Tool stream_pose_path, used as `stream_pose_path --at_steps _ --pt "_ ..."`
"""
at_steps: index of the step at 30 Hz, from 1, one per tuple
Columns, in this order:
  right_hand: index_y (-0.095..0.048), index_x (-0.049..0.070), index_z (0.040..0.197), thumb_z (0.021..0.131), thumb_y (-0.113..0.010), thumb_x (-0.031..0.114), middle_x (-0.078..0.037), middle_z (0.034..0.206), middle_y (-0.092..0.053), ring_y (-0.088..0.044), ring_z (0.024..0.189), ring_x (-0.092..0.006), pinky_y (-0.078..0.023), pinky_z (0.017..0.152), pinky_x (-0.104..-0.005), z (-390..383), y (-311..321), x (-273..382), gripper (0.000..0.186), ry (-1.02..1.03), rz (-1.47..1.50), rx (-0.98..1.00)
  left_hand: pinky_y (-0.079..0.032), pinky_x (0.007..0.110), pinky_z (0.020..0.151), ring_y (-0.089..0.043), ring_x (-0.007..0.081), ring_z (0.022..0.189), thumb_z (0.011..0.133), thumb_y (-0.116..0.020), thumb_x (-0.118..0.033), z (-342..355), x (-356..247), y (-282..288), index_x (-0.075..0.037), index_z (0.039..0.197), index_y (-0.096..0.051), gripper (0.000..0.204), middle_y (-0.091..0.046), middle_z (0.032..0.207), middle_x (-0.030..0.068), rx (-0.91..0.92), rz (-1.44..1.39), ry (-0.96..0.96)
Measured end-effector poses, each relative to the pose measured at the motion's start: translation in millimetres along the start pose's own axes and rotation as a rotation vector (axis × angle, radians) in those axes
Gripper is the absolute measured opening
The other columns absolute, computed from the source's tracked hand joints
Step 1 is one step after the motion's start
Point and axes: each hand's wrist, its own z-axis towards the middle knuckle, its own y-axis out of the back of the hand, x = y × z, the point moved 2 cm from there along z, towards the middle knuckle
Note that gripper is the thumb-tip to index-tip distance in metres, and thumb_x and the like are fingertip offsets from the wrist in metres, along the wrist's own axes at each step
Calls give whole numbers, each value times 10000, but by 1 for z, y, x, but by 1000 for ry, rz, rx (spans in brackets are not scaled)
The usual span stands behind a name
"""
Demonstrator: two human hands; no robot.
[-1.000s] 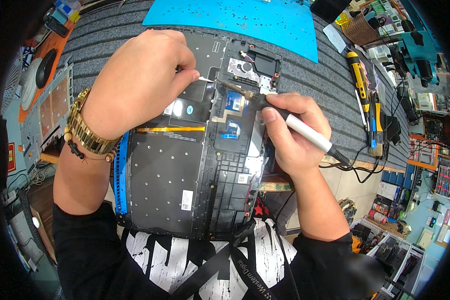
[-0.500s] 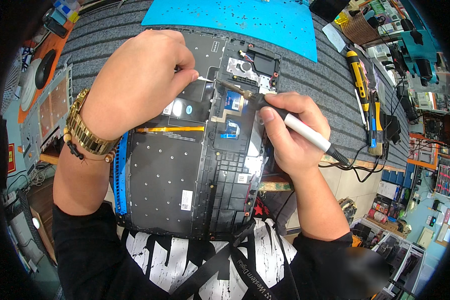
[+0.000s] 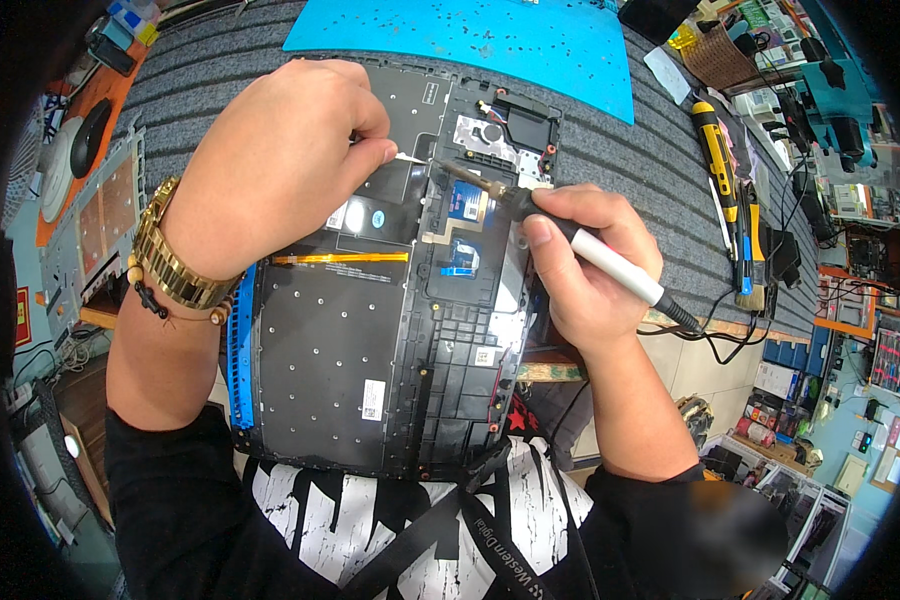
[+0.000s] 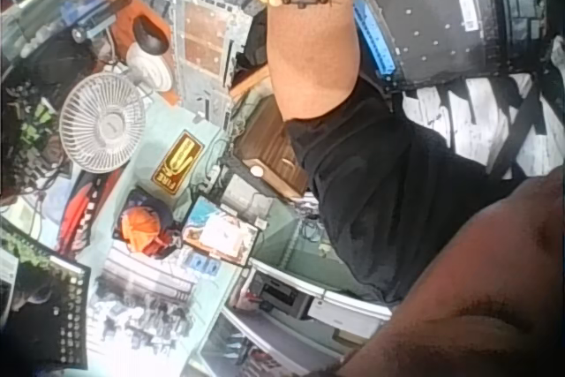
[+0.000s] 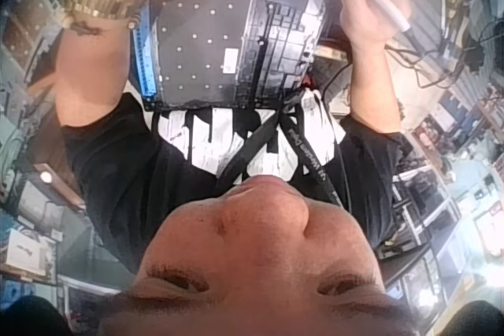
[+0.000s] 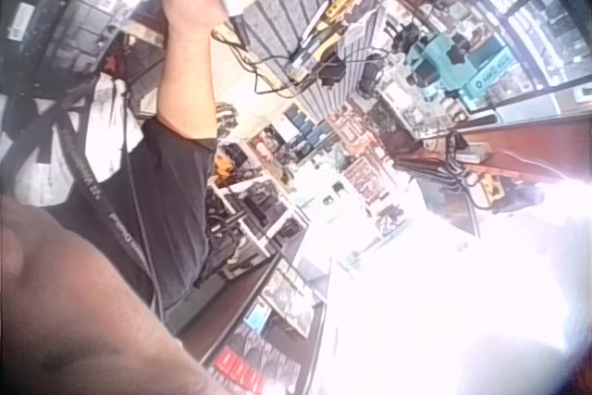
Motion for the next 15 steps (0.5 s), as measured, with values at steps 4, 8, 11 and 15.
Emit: stream_pose_path --at_steps 4,8,11,15 --pt "-749 -58 1139 977 -826 14 -146 1015 -786 -675 847 -143 -525 762 -282 0 -1 1 193 7 -18 6 -608 479 867 -754 375 957 926 -851 -177 0 1 0 -36 918 -850 141 -768 967 133 -9 5 -13" --pt "-754 -56 1127 971 -830 15 -145 1001 -788 -686 848 -147 -534 762 -287 1 -3 3 188 -13 -7 5 -608 477 873 -755 374 961 929 -848 -179 -1 0 0 -38 924 -853 141 -768 967 132 -1 8 -5" --pt "-754 -57 1126 968 -831 14 -146 1000 -790 -689 844 -150 -536 761 -290 1 -2 2 189 -7 -23 0 -609 476 879 -757 374 969 931 -848 -180 0 0 0 -42 933 -856 139 -769 967 132 4 18 -6" --pt "-753 -57 1122 966 -831 13 -147 1000 -792 -693 849 -153 -540 764 -293 1 -2 3 188 0 -36 -3 -609 474 883 -757 372 977 932 -848 -175 0 1 1 -41 940 -857 135 -772 975 131 -1 11 -21"
